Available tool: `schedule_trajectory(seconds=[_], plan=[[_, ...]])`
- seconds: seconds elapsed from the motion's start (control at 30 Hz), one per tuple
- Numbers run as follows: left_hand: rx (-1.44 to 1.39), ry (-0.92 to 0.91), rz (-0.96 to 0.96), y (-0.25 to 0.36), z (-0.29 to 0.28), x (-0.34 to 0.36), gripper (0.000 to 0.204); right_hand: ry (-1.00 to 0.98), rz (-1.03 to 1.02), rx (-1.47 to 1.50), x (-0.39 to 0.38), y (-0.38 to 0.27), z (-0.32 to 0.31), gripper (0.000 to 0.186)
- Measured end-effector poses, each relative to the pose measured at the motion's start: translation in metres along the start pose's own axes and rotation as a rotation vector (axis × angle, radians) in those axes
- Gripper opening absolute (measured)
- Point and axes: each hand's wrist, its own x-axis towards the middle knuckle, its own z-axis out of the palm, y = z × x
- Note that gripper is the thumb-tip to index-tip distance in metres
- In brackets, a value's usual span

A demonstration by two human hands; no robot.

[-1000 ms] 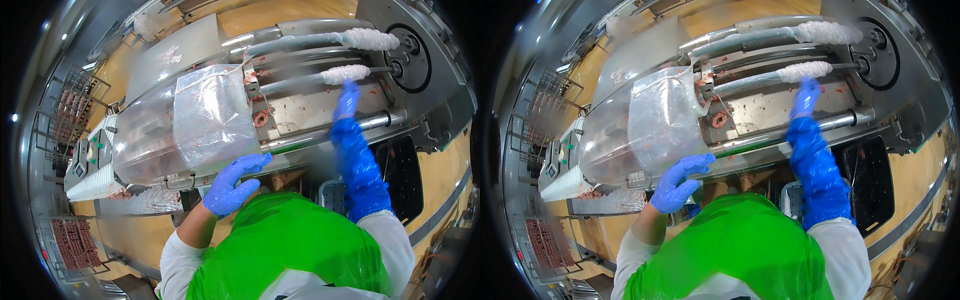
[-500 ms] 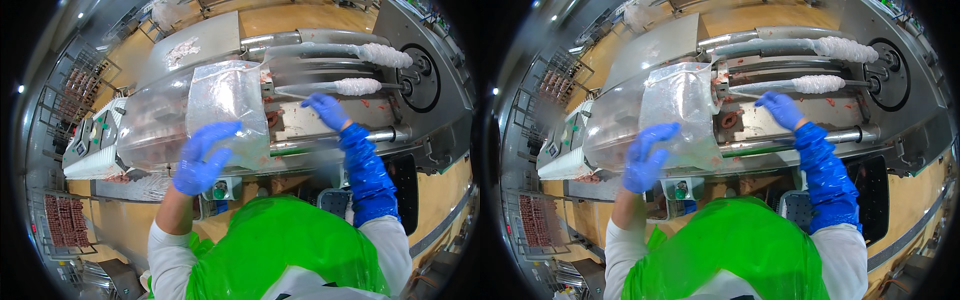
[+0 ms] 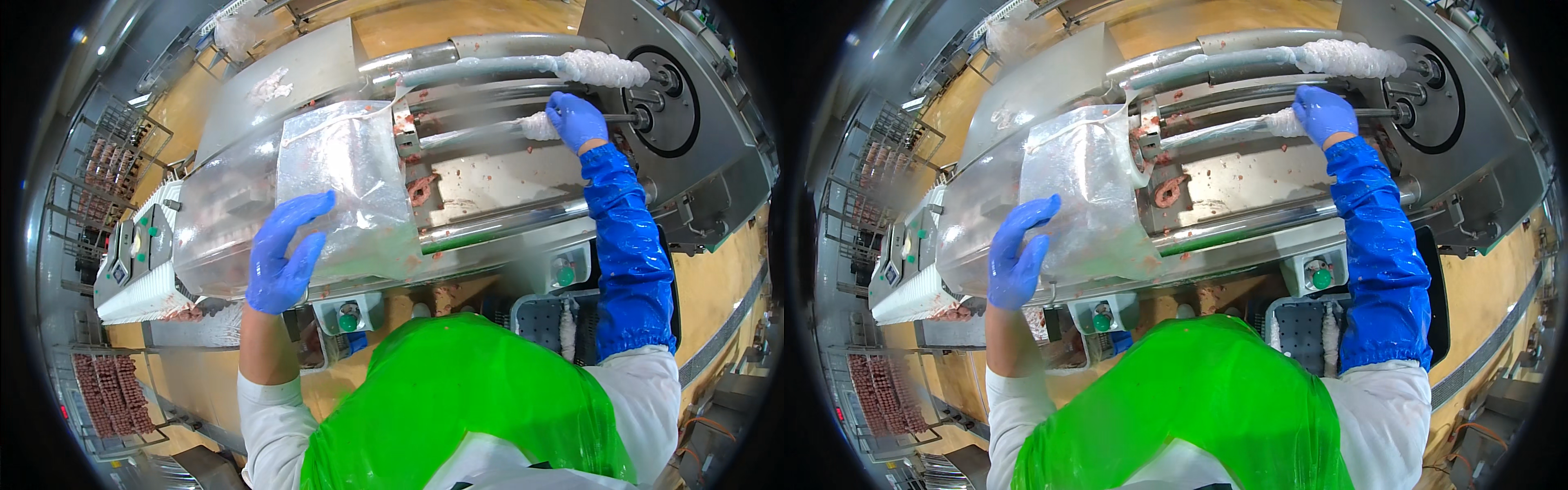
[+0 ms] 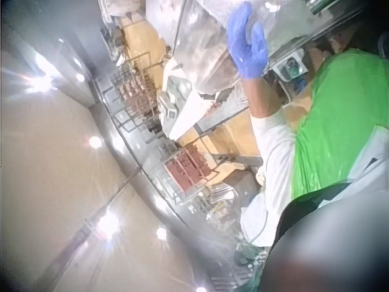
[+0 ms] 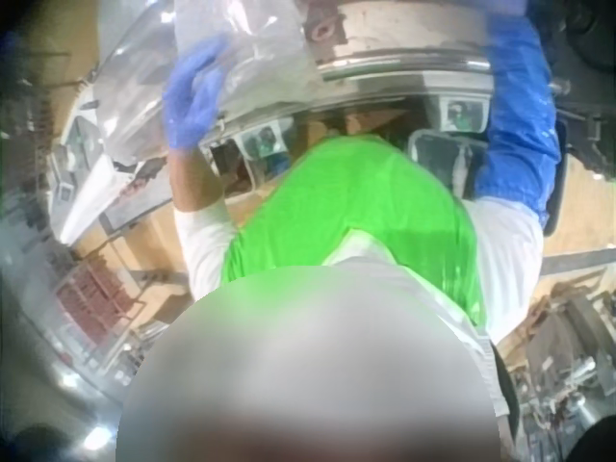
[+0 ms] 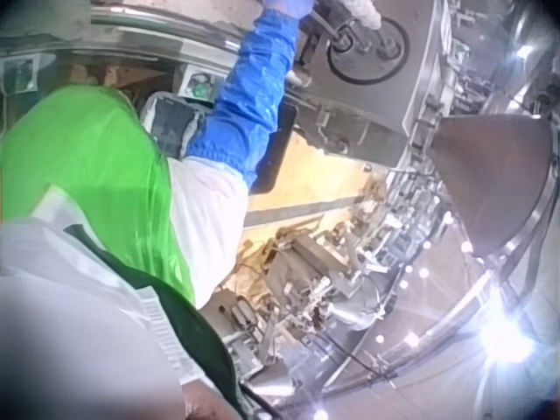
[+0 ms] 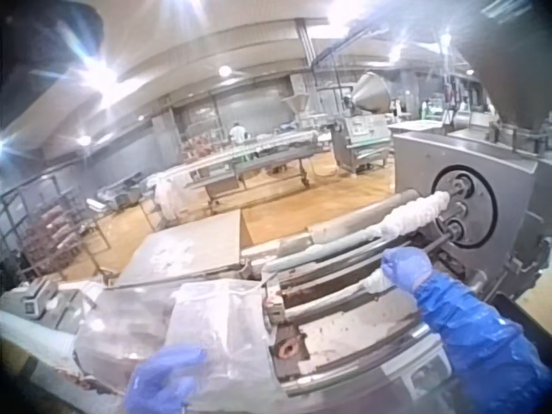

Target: The person operates a meat processing machine, feeding ground meat into a casing and guiding the extruded product onto a conveyor. They repeatedly adjust the casing and clear obstructions while the machine runs.

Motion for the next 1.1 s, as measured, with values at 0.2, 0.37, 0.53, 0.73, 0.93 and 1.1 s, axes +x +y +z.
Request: schedule_trajectory(seconds=[0.2, 0.37, 0.53, 0.73, 0.93, 1.1], plan=[[-0.009, 0.065, -0.212, 0.019, -0.036, -0.047, 0.033, 0.159, 0.2, 0.001, -0.003, 0.043, -0.024, 0.025], [-0.582, -0.528, -0.594, 0.007, -0.039, -0.135, 0.03, 0.455, 0.209, 0.437, -0.07, 0.073, -0.024, 0.023], [-0.421, -0.611, -1.568, -0.054, 0.031, -0.275, 0.056, 0.568, 0.384, 0.539, -0.179, 0.088, 0.031, 0.032], [-1.071, 0.128, -1.759, -0.128, 0.137, -0.368, 0.07, 0.399, 0.483, 0.207, -0.274, 0.101, 0.105, 0.066], [-1.256, 0.418, -1.76, -0.178, 0.187, -0.389, 0.065, -0.117, 0.806, 0.872, -0.348, 0.103, 0.163, 0.081], [-1.595, 0.41, -1.743, -0.198, 0.183, -0.408, 0.071, -0.017, 0.766, 1.055, -0.375, 0.094, 0.169, 0.083]])
